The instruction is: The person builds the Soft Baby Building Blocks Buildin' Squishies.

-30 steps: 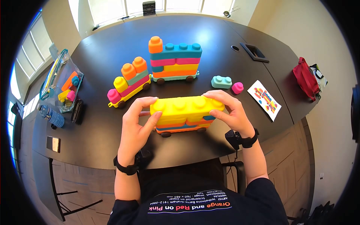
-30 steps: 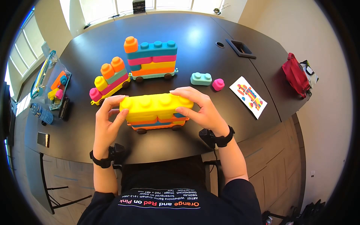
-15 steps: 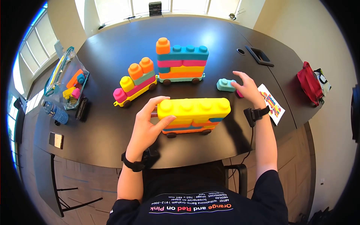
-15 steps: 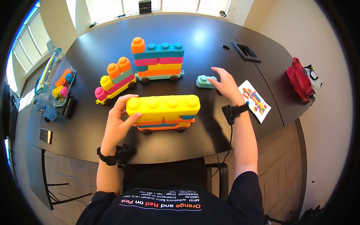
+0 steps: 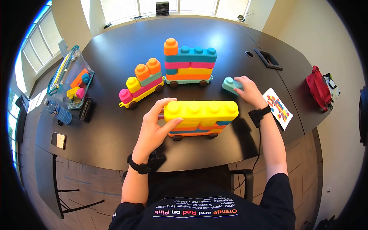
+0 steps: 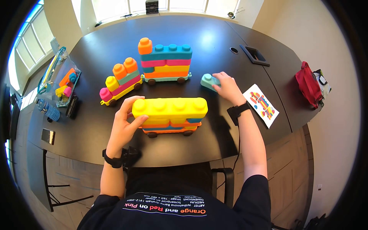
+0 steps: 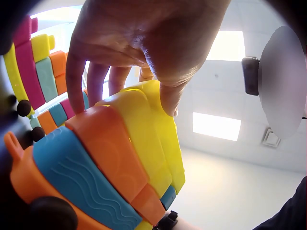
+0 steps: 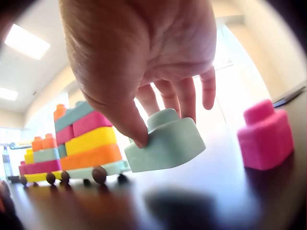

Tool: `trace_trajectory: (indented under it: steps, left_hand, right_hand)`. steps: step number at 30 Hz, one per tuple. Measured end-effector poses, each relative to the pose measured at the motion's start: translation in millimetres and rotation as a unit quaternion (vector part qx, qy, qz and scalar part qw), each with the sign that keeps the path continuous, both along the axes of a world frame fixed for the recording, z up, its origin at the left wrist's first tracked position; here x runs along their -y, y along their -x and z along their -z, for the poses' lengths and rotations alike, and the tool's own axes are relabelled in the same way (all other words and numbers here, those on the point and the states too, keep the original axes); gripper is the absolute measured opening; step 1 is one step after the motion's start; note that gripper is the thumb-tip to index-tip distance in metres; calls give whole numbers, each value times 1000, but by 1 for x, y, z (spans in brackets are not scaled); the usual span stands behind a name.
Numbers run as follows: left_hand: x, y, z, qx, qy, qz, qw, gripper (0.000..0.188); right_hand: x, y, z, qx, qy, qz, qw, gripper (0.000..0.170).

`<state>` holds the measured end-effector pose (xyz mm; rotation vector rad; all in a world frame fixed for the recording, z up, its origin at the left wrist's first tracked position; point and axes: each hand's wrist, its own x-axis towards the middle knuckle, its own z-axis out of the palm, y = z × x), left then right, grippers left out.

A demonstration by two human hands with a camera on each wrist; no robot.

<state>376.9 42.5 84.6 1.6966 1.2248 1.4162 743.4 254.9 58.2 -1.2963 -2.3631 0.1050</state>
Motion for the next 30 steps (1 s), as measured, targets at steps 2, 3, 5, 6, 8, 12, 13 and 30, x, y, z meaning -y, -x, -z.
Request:
trace_trajectory:
  steps: [2, 3, 5, 6, 8, 12, 13, 30]
  left_hand:
    - [0, 0, 0, -2, -6, -3, 1000, 47]
    - [0, 0, 0, -4, -10, -4, 1000, 47]
    - [0, 1, 0, -10, -5, 2, 1000, 48]
    - [0, 1, 0, -17, -1, 10, 1000, 49]
    - [0, 1, -1, -18, 6, 12, 1000, 49]
    - [0, -2, -1, 1, 7, 0, 1000, 48]
    - [0, -2, -1, 1, 7, 0, 1000, 48]
    - [-1, 0, 0, -8, 16, 11, 1000, 48]
  right_hand:
    - [20, 19, -33, -48, -14, -24, 998, 38]
    - [34, 31, -51, -96, -25, -45, 994, 39]
    - [60, 51, -82, -161, -18, -103, 981, 39]
    - [71, 60, -93, -226, -12, -159, 961, 38]
    - [90, 73, -104, -259, 22, -216, 941, 38]
    - [121, 93, -119, -228, 50, -295, 926, 39]
    - [126, 97, -116, -231, 69, -299, 923, 39]
    - [130, 101, -109, -203, -10, -294, 934, 43]
